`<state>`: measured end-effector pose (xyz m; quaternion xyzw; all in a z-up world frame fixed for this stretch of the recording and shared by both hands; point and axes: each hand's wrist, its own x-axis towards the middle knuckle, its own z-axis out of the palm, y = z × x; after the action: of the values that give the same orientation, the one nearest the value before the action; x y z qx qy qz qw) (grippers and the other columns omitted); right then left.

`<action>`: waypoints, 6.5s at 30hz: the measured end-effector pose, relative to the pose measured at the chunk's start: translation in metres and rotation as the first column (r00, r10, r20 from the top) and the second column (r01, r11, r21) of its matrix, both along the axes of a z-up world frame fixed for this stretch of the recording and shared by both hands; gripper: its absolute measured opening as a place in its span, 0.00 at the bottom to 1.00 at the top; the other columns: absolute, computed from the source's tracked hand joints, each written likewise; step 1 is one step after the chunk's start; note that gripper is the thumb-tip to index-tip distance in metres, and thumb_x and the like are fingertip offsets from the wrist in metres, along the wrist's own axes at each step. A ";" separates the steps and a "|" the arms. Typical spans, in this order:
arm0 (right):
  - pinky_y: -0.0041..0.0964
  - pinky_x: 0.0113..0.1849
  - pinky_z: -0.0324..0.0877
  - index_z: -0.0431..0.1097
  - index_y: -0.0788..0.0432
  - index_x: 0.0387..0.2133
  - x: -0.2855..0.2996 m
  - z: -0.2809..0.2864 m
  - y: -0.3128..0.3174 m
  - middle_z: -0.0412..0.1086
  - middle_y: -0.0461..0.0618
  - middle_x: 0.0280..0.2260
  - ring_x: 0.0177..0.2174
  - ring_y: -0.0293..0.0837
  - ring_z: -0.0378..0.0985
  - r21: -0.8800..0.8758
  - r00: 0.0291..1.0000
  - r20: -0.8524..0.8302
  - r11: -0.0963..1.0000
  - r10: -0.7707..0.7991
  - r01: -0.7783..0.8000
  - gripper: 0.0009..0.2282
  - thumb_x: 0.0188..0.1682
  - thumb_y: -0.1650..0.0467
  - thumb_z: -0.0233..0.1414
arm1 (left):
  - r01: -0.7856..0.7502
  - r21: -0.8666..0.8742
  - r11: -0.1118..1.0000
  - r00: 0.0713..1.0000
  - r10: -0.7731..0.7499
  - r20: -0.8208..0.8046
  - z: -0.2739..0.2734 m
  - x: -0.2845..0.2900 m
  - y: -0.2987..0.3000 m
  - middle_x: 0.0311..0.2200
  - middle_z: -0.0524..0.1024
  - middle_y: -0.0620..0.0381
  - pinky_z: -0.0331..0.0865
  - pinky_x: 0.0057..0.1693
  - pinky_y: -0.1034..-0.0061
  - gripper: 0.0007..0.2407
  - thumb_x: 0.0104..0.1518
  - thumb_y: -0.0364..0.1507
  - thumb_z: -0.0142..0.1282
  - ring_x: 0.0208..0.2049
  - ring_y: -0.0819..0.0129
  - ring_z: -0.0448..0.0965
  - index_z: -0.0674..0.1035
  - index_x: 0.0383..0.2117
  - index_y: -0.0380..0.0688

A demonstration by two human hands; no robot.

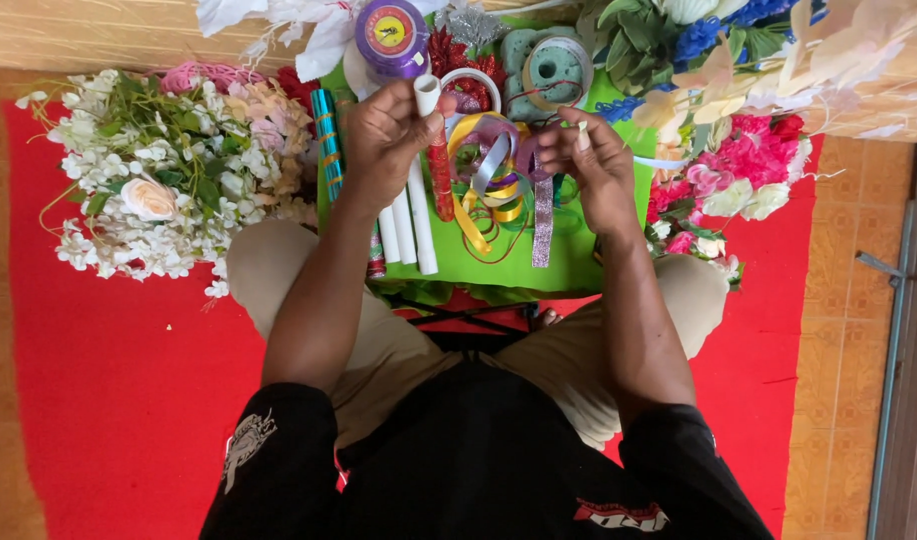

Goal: The person wraps a cylindrical object in red and gold paper by hand, then uses tape to secure the paper and several ribbons.

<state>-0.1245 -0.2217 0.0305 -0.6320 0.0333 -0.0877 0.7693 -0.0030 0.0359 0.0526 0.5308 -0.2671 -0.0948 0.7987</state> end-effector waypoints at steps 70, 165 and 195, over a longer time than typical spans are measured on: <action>0.47 0.46 0.78 0.70 0.71 0.52 -0.006 -0.003 -0.011 0.74 0.59 0.36 0.40 0.49 0.80 -0.122 0.986 0.062 0.979 -0.155 0.162 0.12 0.57 0.78 0.51 | -0.120 0.167 0.979 0.992 0.110 0.069 -0.018 0.008 -0.009 0.40 0.83 0.42 0.76 0.53 0.67 0.10 0.60 0.23 0.63 0.44 0.60 0.84 0.78 0.45 0.31; 0.39 0.38 0.69 0.58 0.61 0.65 0.005 0.037 0.006 0.56 0.59 0.59 0.52 0.53 0.68 -0.413 0.948 0.295 0.878 -0.123 0.242 0.18 0.62 0.73 0.46 | -0.320 0.182 0.930 0.936 0.281 0.212 0.008 -0.005 -0.006 0.37 0.83 0.51 0.81 0.42 0.74 0.08 0.62 0.25 0.61 0.37 0.66 0.83 0.78 0.45 0.38; 0.56 0.46 0.70 0.71 0.73 0.47 -0.009 0.051 0.029 0.75 0.67 0.45 0.43 0.63 0.78 -0.847 0.974 0.167 0.528 0.154 0.062 0.10 0.60 0.75 0.49 | -0.304 -0.072 0.950 0.944 0.311 0.110 0.011 0.011 0.010 0.44 0.81 0.43 0.82 0.56 0.70 0.09 0.63 0.20 0.59 0.47 0.58 0.84 0.77 0.47 0.33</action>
<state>-0.1337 -0.1929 0.0814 -0.9122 -0.1158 -0.1420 0.3665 0.0077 0.0462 0.0640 0.5488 -0.2310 0.0704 0.8003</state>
